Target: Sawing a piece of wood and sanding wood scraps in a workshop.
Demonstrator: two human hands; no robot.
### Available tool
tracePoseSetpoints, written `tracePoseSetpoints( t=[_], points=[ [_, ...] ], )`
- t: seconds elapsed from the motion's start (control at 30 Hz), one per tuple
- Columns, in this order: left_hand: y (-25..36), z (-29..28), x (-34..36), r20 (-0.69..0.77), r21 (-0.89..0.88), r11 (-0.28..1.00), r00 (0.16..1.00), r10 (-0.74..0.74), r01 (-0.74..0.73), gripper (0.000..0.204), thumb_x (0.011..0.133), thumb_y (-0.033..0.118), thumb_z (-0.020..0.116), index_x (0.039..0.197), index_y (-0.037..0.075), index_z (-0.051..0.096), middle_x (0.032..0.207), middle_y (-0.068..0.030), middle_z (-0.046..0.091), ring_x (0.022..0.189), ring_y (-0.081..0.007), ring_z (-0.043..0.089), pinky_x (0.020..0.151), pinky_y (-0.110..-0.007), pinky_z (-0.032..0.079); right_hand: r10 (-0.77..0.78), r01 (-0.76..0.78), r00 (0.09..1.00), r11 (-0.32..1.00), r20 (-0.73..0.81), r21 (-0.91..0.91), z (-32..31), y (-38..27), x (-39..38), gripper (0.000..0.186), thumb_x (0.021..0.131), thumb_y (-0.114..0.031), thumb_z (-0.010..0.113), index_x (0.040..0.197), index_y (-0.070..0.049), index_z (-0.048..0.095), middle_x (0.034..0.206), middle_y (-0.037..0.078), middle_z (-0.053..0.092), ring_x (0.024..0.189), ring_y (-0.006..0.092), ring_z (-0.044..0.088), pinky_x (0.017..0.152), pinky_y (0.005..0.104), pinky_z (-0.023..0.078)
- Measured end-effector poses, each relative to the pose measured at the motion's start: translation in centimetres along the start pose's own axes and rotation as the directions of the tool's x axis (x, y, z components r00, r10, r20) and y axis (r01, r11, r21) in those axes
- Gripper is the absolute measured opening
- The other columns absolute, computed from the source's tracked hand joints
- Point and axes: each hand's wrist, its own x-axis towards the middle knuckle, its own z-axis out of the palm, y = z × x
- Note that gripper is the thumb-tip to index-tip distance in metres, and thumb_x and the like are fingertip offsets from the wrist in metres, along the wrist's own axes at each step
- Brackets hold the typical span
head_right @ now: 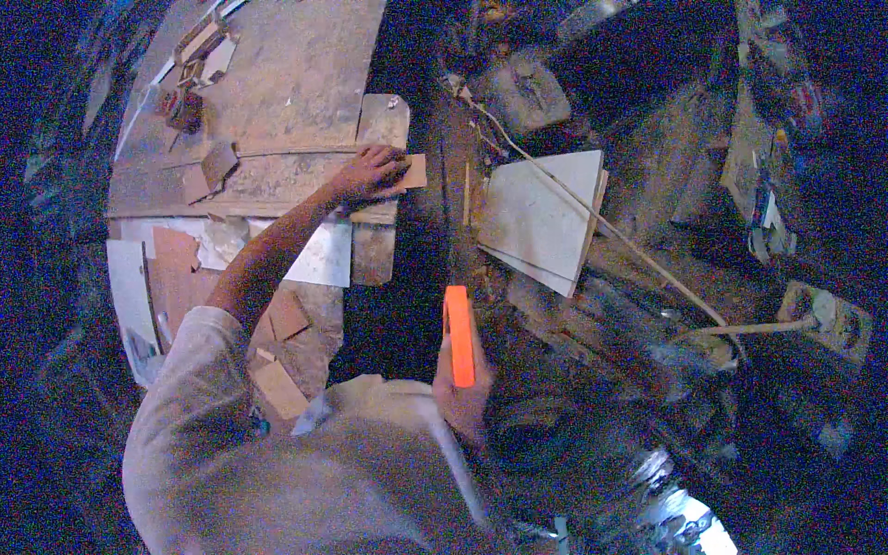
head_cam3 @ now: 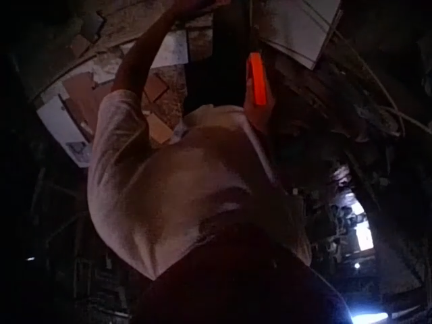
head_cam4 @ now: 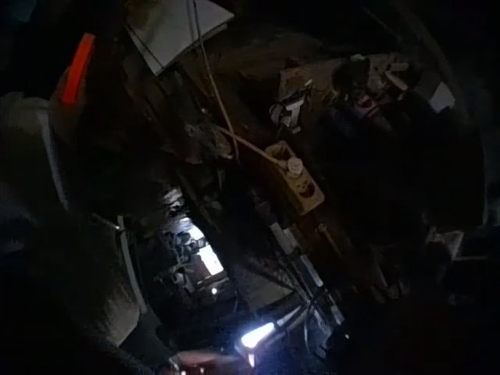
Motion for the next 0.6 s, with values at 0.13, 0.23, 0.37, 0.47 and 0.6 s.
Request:
tracePoseSetpoints(
  t=[0.13,0.23,0.37,0.47,0.6],
  points=[
    [-0.8,0.5,-0.3,-0.014,-0.056,0.995,0.996,0.083,-0.084,0.061,0.086,0.042,0.068,0.136,0.01,0.052,0.132,-0.0138,0.052,0.124,-0.032,0.047,0.105,-0.047,0.036,0.119,-0.12,0.993,0.992,0.022,0.05,2.1,0.2,0.0,0.036,0.094,-0.007,0.06,0.129,0.003,0.058,0.095,0.009,0.069,0.079,0.0134,0.061,0.072,0.0299,0.051],
    [-1.1,-0.1,-0.8,0.038,-0.053,0.986,0.987,0.157,-0.155,0.064,0.086,0.043,0.068,0.138,0.01,0.05,0.131,-0.0147,0.052,0.123,-0.0325,0.047,0.104,-0.046,0.036,0.037,-0.037,0.999,0.999,0.022,-0.032,3.7,2.8,-1.2,0.043,0.094,-0.007,0.059,0.137,-0.004,0.055,0.126,0.017,0.065,0.11,0.0251,0.067,0.094,0.0356,0.051],
    [-1.6,0.5,-1.8,0.097,-0.057,0.997,0.993,0.062,-0.056,0.067,0.086,0.045,0.067,0.14,0.011,0.048,0.135,-0.0144,0.05,0.125,-0.0335,0.045,0.105,-0.049,0.034,0.056,-0.056,0.995,0.998,-0.087,0.004,5.8,3.1,-2.4,0.039,0.092,-0.007,0.062,0.132,-0.004,0.06,0.125,0.015,0.066,0.111,0.026,0.067,0.093,0.0345,0.052],
    [-2.2,0.3,-2.3,0.126,-0.001,0.999,0.991,0.034,-0.034,0.067,0.085,0.046,0.067,0.141,0.014,0.048,0.138,-0.0136,0.048,0.127,-0.0339,0.043,0.106,-0.05,0.033,0.097,-0.103,0.989,0.994,-0.114,-0.048,6.2,2.9,-3.5,0.042,0.092,-0.008,0.063,0.133,-0.003,0.059,0.127,0.015,0.065,0.111,0.0256,0.067,0.092,0.0335,0.053],
    [-2.2,-0.2,-2.1,0.052,0.06,0.996,0.997,0.056,-0.059,0.065,0.085,0.046,0.066,0.141,0.017,0.049,0.139,-0.013,0.047,0.13,-0.0343,0.041,0.108,-0.051,0.031,0.036,-0.036,0.994,0.999,-0.101,0.011,6.6,3.3,-4.6,0.046,0.091,-0.006,0.062,0.137,-0.003,0.055,0.133,0.017,0.061,0.112,0.0245,0.066,0.087,0.0317,0.055]
  ],
)
